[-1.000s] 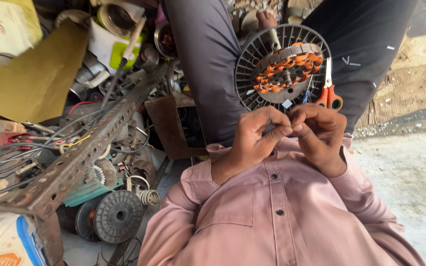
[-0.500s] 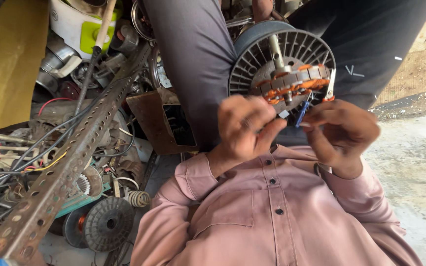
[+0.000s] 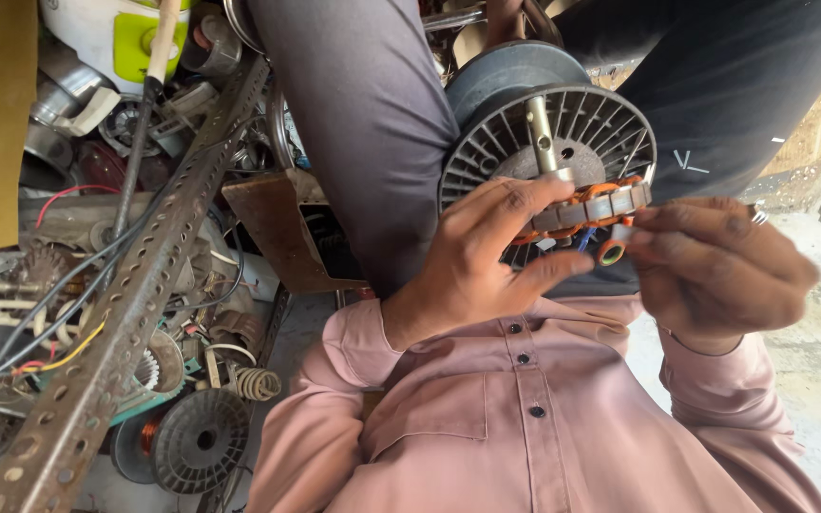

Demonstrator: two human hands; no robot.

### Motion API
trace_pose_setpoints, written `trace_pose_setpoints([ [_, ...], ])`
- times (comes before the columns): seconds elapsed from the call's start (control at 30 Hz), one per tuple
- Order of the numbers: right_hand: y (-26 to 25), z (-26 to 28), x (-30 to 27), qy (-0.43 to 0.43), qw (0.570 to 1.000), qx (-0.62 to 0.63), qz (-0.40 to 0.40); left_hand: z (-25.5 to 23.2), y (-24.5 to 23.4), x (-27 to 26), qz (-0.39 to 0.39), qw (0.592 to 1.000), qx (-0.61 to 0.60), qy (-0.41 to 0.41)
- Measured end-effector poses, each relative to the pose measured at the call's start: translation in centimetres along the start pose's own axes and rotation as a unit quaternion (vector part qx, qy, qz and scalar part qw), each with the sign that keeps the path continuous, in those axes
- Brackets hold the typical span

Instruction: The person is repairing an electric motor by inserting small white insulating pieces into the copper windings of the rotor. They use a screwdriver to adjust the windings and ensure the pieces are properly seated.

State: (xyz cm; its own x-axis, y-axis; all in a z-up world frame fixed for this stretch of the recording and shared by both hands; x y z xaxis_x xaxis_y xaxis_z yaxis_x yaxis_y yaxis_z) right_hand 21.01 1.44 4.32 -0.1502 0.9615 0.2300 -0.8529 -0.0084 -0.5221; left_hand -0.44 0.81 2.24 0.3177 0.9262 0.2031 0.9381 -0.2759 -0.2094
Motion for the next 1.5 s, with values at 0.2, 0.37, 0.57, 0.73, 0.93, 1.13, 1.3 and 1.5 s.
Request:
trace_pose_setpoints([
  [0.2,0.3,1.2,1.0,-0.033,0.996,-0.071,0.041,0.5,-1.1,1.0,0.011,0.995,-0.094,-0.032],
  [0.37,0.4,0.9,2.2,-0.015,0.997,0.007,0.074,1.2,-1.0,1.7,0.039,0.984,-0.155,-0.081],
  [0.57,0.1,1.6,3.0,0.031,0.993,-0.005,0.111,1.4,-0.7,2.7,0.059,0.977,-0.179,-0.103],
  [0.73,0.5,2.9,2.8,0.037,0.991,-0.058,0.113,1.4,-0.6,2.7,0.053,0.971,-0.197,-0.126],
  [0.93,0.8,3.8,2.9,0.052,0.988,-0.092,0.113,1.5,-0.7,2.5,0.043,0.971,-0.208,-0.111],
  [1.13,0.9,4.7,3.6,0.064,0.982,-0.113,0.135,1.6,-0.6,2.1,0.036,0.974,-0.204,-0.09],
  [1.3,0.4,5.4,4.6,0.063,0.968,-0.164,0.179,1.9,-0.5,2.1,0.03,0.972,-0.222,-0.07],
  [1.5,0.4,5.7,5.0,0.055,0.966,-0.164,0.191,1.7,-0.4,1.9,0.012,0.977,-0.201,-0.074],
])
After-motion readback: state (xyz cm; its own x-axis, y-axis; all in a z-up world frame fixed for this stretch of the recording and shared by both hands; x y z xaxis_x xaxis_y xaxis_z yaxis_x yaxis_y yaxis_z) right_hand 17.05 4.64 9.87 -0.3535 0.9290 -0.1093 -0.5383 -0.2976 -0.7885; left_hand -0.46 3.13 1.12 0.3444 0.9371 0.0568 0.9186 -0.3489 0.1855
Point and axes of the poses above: each hand's wrist, its own x-axis towards the middle knuckle, its own y-axis out of the palm, z = x × y, the point moved 2 cm from there along x, towards the middle knuckle, and after that the axes turned 9 degrees about y, right-handed, at the moved point
